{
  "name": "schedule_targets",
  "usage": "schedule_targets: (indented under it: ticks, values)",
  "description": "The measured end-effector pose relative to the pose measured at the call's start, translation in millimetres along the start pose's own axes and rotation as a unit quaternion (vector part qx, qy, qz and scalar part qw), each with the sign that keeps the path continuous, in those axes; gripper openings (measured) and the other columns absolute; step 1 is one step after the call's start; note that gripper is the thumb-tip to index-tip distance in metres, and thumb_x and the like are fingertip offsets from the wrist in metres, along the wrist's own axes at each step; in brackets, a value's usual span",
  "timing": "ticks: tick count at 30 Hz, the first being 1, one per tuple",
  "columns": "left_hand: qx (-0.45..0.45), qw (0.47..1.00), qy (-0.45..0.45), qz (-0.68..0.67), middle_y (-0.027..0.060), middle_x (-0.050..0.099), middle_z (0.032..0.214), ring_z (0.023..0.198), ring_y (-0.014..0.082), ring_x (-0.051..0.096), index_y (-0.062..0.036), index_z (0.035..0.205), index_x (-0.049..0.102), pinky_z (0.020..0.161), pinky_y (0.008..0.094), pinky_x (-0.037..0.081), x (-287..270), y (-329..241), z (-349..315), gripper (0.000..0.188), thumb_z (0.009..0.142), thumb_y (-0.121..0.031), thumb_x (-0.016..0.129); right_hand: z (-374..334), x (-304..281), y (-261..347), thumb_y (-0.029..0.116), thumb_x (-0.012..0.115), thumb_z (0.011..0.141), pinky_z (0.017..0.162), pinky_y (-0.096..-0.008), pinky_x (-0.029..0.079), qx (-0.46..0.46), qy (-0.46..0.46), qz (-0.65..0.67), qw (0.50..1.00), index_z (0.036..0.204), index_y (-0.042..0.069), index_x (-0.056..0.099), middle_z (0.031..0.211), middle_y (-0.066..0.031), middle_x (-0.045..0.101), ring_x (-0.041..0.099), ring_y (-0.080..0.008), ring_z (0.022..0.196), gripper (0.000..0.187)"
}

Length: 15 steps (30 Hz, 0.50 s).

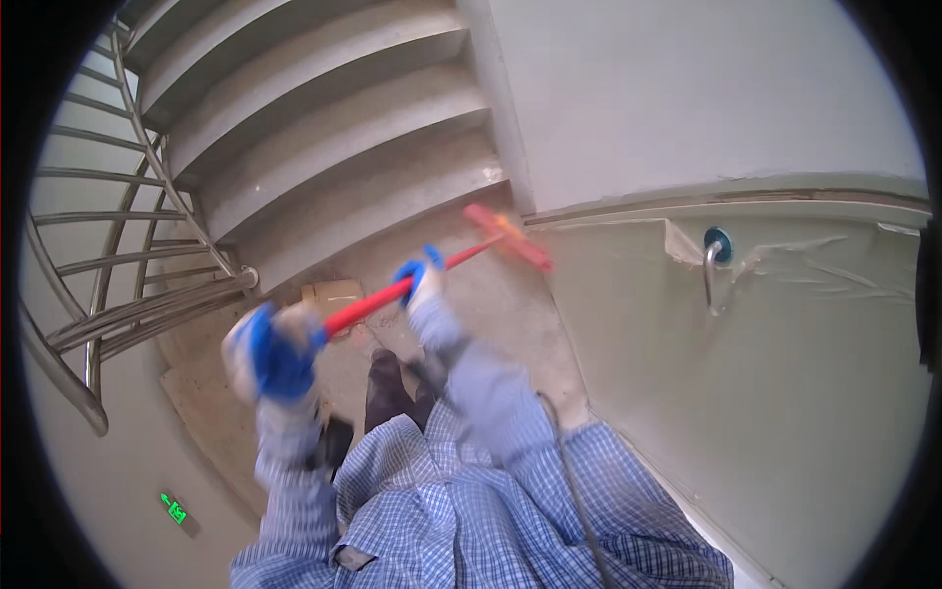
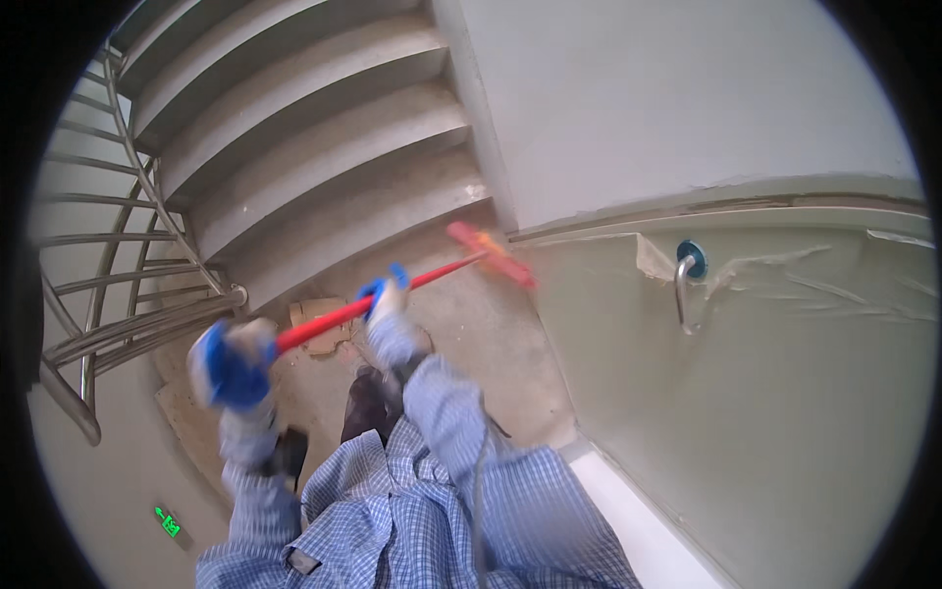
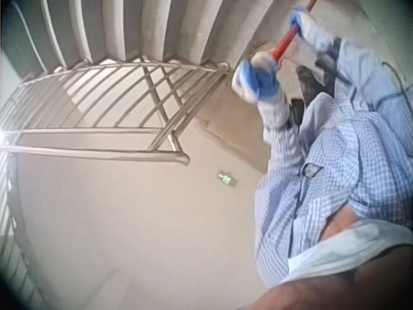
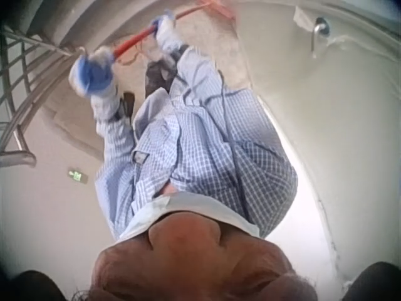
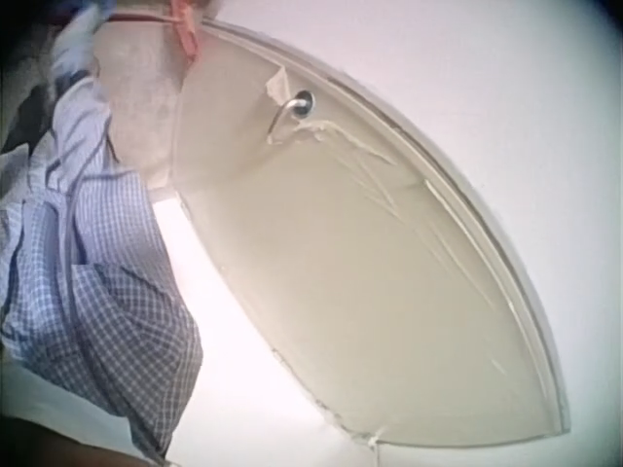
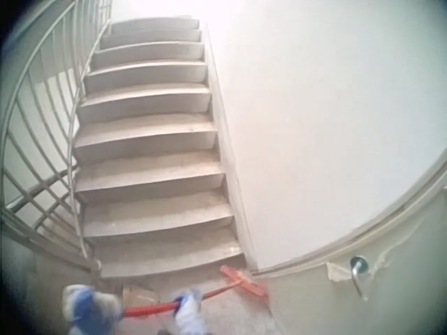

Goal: The person is sweeping dust and debris from a concrete staircase using a broom.

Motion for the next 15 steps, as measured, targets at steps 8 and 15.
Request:
schedule_targets:
  ticks: [8,15]
  values:
    - [-0.393,0.833,-0.093,-0.379,0.0001,0.03,0.052,0.042,0.0106,0.033,0.0031,0.074,0.051,0.046,0.0312,0.038,68.7,73.5,-42.6,0.025,0.094,-0.011,0.045,119.3,-76.9,-5.6,0.008,0.045,0.082,0.04,-0.0355,0.039,-0.02,-0.165,-0.276,0.947,0.101,0.011,0.045,0.061,-0.008,0.048,0.047,-0.021,0.045,0.019]
    - [-0.218,0.905,0.07,-0.359,0.0111,0.043,0.044,0.039,0.0226,0.043,0.0027,0.053,0.047,0.044,0.0358,0.043,60.8,-55.4,20.0,0.035,0.085,-0.011,0.049,-32.4,-42.6,27.3,-0.001,0.053,0.076,0.045,-0.0352,0.048,0.124,0.012,-0.064,0.99,0.121,0.017,0.043,0.069,-0.0079,0.052,0.056,-0.0244,0.054,0.05]
Point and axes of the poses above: each hand's wrist, its own z-axis towards the middle knuckle, its own x-axis out of the palm, y = z × x, the point moved 9 cm from there along z, towards the middle knuckle
